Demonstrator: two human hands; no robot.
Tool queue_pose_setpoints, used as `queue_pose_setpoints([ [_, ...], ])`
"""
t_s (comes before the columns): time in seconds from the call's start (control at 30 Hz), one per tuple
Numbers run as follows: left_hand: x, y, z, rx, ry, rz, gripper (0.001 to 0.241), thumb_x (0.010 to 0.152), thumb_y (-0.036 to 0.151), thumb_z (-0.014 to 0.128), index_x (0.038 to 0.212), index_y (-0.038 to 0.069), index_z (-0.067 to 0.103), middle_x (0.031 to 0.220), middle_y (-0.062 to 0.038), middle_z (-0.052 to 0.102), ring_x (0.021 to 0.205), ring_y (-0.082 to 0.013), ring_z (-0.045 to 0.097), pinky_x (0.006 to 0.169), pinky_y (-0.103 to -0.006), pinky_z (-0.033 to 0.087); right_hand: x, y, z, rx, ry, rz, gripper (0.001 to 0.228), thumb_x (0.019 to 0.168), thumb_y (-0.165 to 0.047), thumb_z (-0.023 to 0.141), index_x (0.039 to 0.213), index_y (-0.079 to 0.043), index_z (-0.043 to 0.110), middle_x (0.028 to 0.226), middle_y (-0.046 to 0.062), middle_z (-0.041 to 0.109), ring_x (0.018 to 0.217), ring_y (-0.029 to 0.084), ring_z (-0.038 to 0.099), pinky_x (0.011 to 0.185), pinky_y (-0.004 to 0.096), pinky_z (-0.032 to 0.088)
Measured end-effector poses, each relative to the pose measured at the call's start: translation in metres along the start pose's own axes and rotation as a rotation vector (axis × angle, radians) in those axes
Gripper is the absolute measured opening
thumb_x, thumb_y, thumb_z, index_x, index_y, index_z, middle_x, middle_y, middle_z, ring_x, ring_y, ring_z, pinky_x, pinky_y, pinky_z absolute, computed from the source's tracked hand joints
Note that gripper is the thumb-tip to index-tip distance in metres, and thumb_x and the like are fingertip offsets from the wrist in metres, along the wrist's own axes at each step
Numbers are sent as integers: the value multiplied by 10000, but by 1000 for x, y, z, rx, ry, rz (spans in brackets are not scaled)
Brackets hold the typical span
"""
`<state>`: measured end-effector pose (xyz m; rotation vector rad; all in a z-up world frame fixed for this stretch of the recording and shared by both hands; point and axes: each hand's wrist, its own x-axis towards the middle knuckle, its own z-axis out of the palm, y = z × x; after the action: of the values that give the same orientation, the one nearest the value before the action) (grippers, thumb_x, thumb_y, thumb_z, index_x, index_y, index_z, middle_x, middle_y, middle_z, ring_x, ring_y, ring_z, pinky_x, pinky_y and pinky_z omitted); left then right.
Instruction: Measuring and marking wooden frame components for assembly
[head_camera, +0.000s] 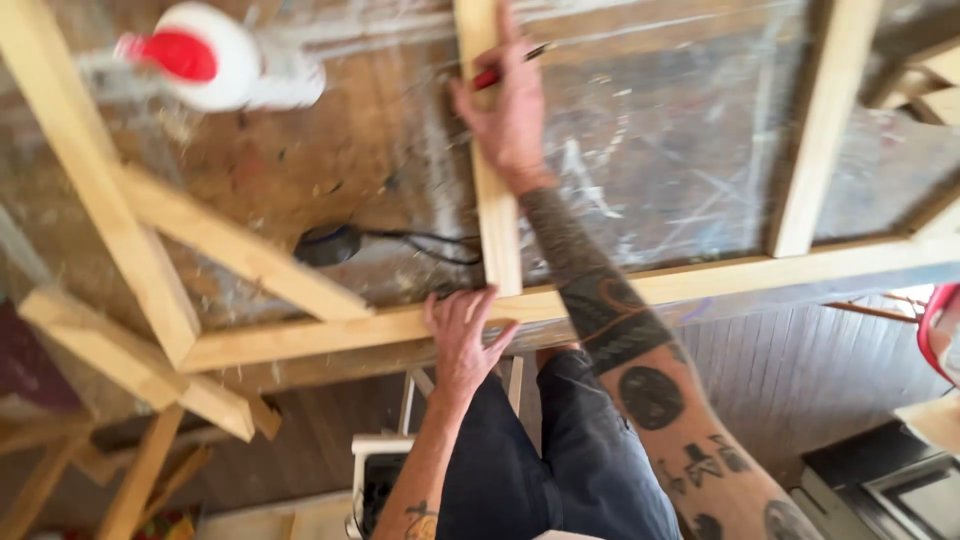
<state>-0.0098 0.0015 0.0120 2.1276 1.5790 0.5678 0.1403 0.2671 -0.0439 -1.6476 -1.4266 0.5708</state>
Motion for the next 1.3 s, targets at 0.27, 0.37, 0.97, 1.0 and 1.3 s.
queue_pose_setpoints([
  [0.27, 21, 27, -19, 59, 17, 37, 537, 821, 426, 861, 1248, 149, 688, 1104, -11, 693, 1072, -210, 636, 1159, -555, 303, -13, -50, -146, 67, -115, 152, 617, 984, -244, 791, 1521, -241, 487, 866, -80, 513, 788, 82, 548, 819, 254, 486],
  [0.37, 23, 35, -15, 125, -1, 58, 584, 821, 459, 840, 1259, 112, 671, 1163, -43, 691, 1115, -225, 623, 1188, -547, 279, -61, -8, -237, 274, 47, 170, 457, 873, 142, 756, 1286, -20, 646, 1176, 103, 728, 707, 47, 586, 924, 253, 638],
  [0.97, -41, 81, 19, 423, 141, -233, 743, 783, 421, 784, 1379, 3, 636, 1409, -241, 654, 1204, -421, 659, 1074, -504, 506, 204, 345, -613, -743, -105, -107, 502, 982, -117, 879, 1422, -3, 667, 1015, 201, 753, 812, 346, 698, 636, 471, 557],
  [1.0, -49, 93, 10, 450, 130, -267, 743, 783, 421, 784, 1379, 3, 636, 1409, -241, 654, 1204, -421, 659, 1074, -504, 506, 207, 385, -610, -714, -139, -113, 502, 982, -117, 879, 1422, -3, 667, 1015, 201, 753, 812, 346, 698, 636, 471, 557],
  [1.3, -89, 129, 14, 466, 100, -576, 687, 828, 389, 768, 1410, 51, 628, 1429, -148, 630, 1282, -374, 617, 1007, -528, 502, 250, 545, -613, -805, -219, 88, 405, 1264, -446, 1011, 1009, -226, 787, 914, -7, 740, 745, 155, 634, 609, 389, 490],
])
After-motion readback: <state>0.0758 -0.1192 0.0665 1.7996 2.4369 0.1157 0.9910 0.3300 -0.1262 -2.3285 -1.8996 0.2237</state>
